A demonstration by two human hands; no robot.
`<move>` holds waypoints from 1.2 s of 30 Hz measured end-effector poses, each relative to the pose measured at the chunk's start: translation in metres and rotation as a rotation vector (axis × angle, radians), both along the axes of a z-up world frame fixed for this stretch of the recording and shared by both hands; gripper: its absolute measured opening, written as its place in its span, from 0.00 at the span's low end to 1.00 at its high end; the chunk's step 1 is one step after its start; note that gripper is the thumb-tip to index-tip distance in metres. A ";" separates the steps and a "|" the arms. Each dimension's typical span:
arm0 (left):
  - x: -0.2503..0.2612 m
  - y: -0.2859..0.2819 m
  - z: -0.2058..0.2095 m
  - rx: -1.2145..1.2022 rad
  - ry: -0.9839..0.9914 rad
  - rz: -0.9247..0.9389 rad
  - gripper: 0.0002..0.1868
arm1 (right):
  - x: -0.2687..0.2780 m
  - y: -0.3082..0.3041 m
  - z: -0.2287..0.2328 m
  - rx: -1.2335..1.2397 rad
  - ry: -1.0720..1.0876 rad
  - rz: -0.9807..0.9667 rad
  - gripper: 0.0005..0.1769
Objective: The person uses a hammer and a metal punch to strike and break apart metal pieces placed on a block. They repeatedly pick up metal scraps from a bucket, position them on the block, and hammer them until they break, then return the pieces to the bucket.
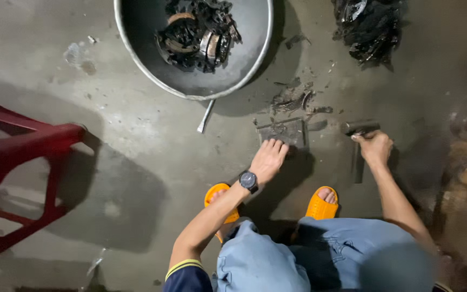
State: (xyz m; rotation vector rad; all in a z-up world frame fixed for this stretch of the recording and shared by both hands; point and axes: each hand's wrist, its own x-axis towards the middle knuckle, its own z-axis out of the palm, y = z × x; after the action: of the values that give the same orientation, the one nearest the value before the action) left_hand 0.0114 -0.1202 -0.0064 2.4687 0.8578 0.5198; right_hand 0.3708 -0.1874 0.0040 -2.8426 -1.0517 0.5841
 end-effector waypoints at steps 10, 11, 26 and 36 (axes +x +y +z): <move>-0.117 0.163 0.140 -0.519 -0.166 0.380 0.08 | -0.037 0.013 0.034 0.097 0.052 -0.064 0.18; -0.124 0.175 0.142 -0.162 -0.065 0.360 0.23 | -0.042 0.018 0.045 0.066 0.047 -0.093 0.19; 0.050 0.154 0.182 -0.155 0.483 -0.315 0.23 | -0.050 -0.029 -0.012 0.743 -0.094 0.062 0.08; 0.243 0.245 0.101 0.326 0.922 -0.540 0.19 | -0.031 -0.030 -0.023 0.877 -0.083 0.111 0.05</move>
State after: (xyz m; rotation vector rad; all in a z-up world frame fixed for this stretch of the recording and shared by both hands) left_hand 0.2546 0.1248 0.0946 3.0793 0.3474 -0.7843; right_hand 0.3395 -0.2179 -0.0190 -2.0544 -1.1132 -0.0235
